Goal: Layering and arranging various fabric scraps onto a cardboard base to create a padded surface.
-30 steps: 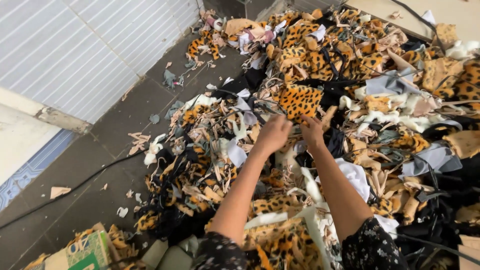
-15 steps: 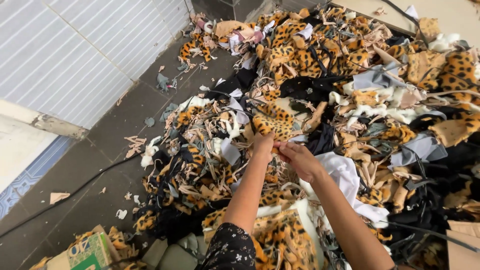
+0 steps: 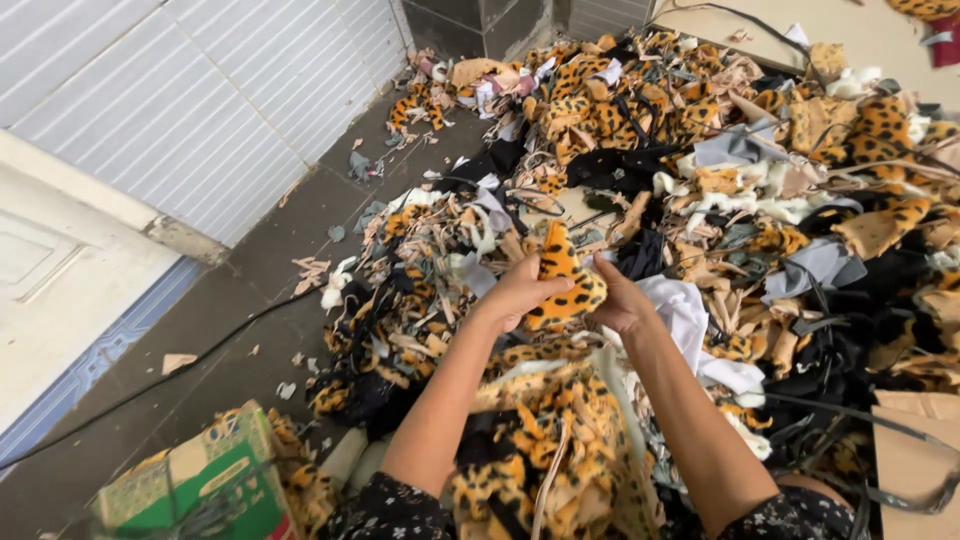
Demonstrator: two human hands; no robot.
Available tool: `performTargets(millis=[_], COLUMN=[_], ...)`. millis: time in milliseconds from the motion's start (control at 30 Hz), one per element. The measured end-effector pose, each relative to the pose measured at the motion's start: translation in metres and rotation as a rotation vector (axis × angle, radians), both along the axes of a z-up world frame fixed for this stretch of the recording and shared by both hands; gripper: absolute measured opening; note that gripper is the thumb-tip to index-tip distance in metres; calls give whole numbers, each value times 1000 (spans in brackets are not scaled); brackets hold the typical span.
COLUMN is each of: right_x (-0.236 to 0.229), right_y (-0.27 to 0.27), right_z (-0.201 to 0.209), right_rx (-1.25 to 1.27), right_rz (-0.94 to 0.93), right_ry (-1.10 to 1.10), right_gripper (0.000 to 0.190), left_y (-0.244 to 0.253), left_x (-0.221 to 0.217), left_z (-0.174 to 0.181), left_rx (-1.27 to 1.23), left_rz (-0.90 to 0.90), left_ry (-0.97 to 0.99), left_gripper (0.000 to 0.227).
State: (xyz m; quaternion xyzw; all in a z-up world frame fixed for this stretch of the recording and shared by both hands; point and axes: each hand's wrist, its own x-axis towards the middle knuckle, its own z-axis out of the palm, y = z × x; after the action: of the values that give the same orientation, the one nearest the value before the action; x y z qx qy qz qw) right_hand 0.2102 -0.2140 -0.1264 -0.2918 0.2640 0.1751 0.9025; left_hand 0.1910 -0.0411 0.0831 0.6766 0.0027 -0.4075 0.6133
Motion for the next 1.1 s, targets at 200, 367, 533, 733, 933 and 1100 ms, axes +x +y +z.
performTargets(millis=[200, 367, 533, 733, 933, 1100], right_x=[-40, -76, -70, -85, -164, -236], right_y=[-6, -6, -35, -32, 13, 41], right_z=[36, 87, 66, 88, 198, 206], right_rx=[-545, -1055, -1731, -2237, -1557, -1179], right_rz=[-392, -296, 43, 259, 178, 273], right_ry=[-149, -342, -399, -415, -474, -392], right_gripper=[58, 42, 26, 22, 34, 48], left_y=[47, 60, 73, 85, 98, 113], left_x=[-6, -28, -67, -77, -150, -216], left_z=[-57, -61, -23, -57, -4, -20], left_rx=[134, -79, -263, -98, 127, 219], left_rz=[151, 328, 317, 237, 207, 113], left_ry=[-210, -290, -356, -539, -885, -738], left_gripper=[93, 82, 70, 64, 60, 71])
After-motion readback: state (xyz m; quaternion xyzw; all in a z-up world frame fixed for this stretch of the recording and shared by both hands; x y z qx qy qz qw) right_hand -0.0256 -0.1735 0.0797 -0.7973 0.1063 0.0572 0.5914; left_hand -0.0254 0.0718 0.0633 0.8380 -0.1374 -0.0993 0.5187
